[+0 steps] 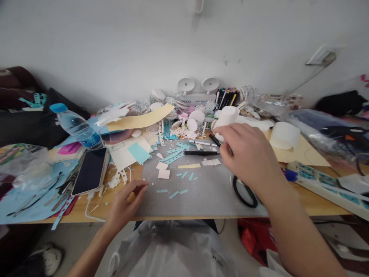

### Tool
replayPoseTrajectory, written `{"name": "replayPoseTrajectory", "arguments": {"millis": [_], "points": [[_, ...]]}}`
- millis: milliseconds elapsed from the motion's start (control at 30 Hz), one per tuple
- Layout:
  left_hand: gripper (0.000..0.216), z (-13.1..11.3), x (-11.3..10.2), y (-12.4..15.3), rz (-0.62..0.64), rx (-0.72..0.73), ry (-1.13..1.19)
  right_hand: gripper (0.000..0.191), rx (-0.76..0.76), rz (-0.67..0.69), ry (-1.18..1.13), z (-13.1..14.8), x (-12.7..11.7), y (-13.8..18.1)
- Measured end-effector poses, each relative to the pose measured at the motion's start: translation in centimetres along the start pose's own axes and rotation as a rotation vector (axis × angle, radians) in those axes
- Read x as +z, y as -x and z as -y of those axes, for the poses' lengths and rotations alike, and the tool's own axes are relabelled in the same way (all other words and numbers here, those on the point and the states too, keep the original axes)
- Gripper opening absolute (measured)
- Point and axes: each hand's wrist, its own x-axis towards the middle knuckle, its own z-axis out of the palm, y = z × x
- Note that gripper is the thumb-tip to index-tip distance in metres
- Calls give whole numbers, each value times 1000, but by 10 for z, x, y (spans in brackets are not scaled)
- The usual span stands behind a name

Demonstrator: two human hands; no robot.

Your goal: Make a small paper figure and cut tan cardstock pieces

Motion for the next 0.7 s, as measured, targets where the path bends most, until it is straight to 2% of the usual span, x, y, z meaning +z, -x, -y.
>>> {"name": "replayPoseTrajectory", "arguments": {"millis": [67, 100, 133, 200, 233, 333, 400, 500, 700], "points": [[16, 2, 2, -9, 3, -1, -16, 32, -159, -179, -246, 19, 1, 10], [16, 2, 3, -14, 6, -2, -24, 32, -176, -180, -368, 31, 9, 14], [17, 3, 3, -21, 10, 0, -30, 32, -205, -100, -467, 44, 22, 18], [18, 3, 4, -33, 25, 7, -40, 26, -232, 196, -527, 71, 56, 24], [20, 4, 4, -39, 35, 13, -45, 22, -238, 268, -538, 82, 74, 25], [23, 4, 1, -51, 60, 28, -63, 23, -214, 352, -581, 104, 120, 25], [24, 5, 0, -55, 70, 34, -81, 18, -185, 374, -639, 106, 136, 23], [24, 7, 1, -58, 87, 49, -114, 6, -112, 377, -772, 98, 141, 21], [24, 9, 20, -70, 190, 132, -236, 16, 190, 333, -1135, 80, 123, 32]]}}
